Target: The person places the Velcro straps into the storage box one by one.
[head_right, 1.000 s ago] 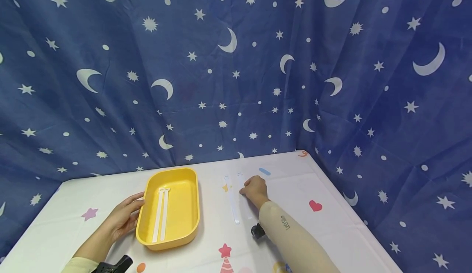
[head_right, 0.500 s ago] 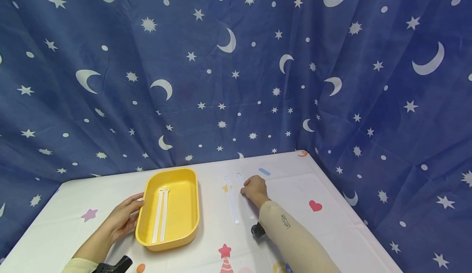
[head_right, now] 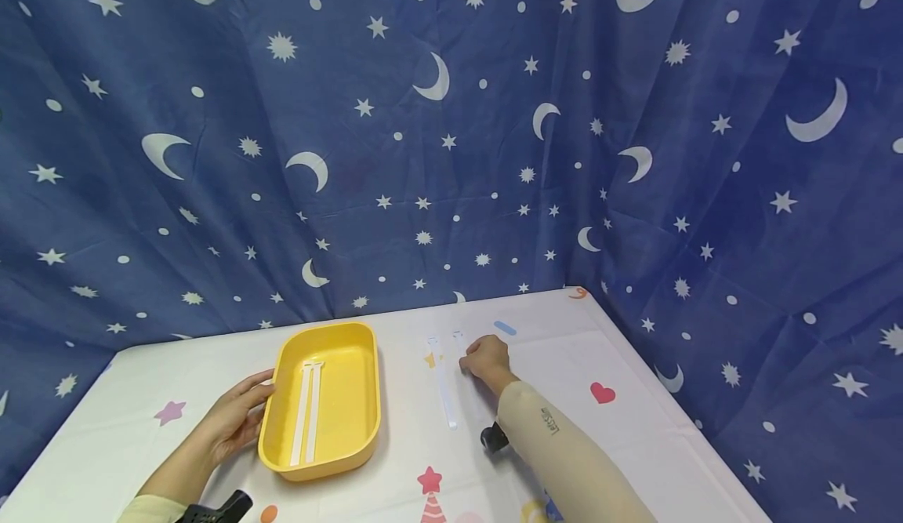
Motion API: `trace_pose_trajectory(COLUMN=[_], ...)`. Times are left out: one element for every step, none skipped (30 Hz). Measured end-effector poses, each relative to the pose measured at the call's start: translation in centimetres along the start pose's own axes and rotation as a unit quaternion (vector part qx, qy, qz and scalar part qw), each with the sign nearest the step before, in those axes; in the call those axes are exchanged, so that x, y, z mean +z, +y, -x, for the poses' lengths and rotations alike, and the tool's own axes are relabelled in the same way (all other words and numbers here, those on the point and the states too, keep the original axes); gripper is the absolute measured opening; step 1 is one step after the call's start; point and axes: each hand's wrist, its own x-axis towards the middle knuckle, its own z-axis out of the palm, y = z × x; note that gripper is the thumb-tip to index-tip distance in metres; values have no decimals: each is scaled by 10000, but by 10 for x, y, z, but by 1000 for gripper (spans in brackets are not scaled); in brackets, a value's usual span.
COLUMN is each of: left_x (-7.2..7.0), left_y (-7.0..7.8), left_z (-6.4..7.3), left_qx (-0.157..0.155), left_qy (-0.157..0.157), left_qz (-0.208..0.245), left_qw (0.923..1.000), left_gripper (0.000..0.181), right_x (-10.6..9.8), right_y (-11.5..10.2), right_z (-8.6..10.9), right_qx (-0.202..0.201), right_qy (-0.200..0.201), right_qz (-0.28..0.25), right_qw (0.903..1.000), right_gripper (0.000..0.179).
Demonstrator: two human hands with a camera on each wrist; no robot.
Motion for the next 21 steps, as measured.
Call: trace_pose_trajectory(left_x=[0,0,0,0,0,0,-1,-1,-1,-1,-1,-1,-1,-1,-1,-1,-1,-1,-1,-1,-1], left_y=[0,0,0,0,0,0,0,0,0,0,0,0,0,0,-1,-1,-1,-1,-1,-2,-2], left_z=[0,0,0,0,0,1,1,1,1,2,2,2,1,1,1,0,0,0,0,0,0], left_qx=[3,5,2,5,8,1,8,14,20,29,31,33,38,36,34,33,30,29,25,22,20], left_qy=[-5,-12,6,3,2,5,13,10,11,-13,-16,-17,-18,-21,-20,-22,-18,-17,-15,-7,-7], left_qz=[16,24,35,17,9,-17,-30,-54,-65,-91,-83,-89,-78,-78,-76,-80,-73,-60,-42,-40,-25], left_qw=[10000,10000,10000,10000,10000,10000,10000,10000,10000,10000,10000,10000,10000,10000,10000,10000,10000,10000,10000,10000,10000], left_gripper=[59,59,59,59,59,59,59,59,58,59,59,59,59,59,59,58,58,59,59,59,59], right_x=[0,0,0,0,0,0,0,0,0,-1,0,-1,-1,-1,-1,-1,0,-1,-1,-1,-1], right_y=[0,0,0,0,1,1,1,2,2,2,2,2,2,2,2,2,1,1,0,-1,-1], right_z=[0,0,-1,-1,-1,-2,-2,-2,-2,-2,-2,-2,-2,-2,-2,-3,-3,-2,-2,-2,-1], right_qx=[27,37,59,61,67,56,50,27,29,19,47,54,68,81,94,101,104,90,87,91,97], right_qy=[-9,-15,-25,-31,-37,-42,-48,-49,-61,-64,-82,-90,-99,-103,-106,-104,-109,-104,-104,-106,-110], right_qz=[-21,-38,-68,-99,-140,-168,-195,-209,-234,-235,-242,-237,-231,-223,-218,-206,-205,-199,-194,-200,-200], right_qw=[10000,10000,10000,9999,9999,9998,9998,9998,9997,9997,9997,9997,9997,9997,9997,9997,9997,9997,9997,9997,9997], right_gripper=[17,17,17,17,17,17,17,17,17,17,17,16,16,16,16,16,16,16,16,17,17])
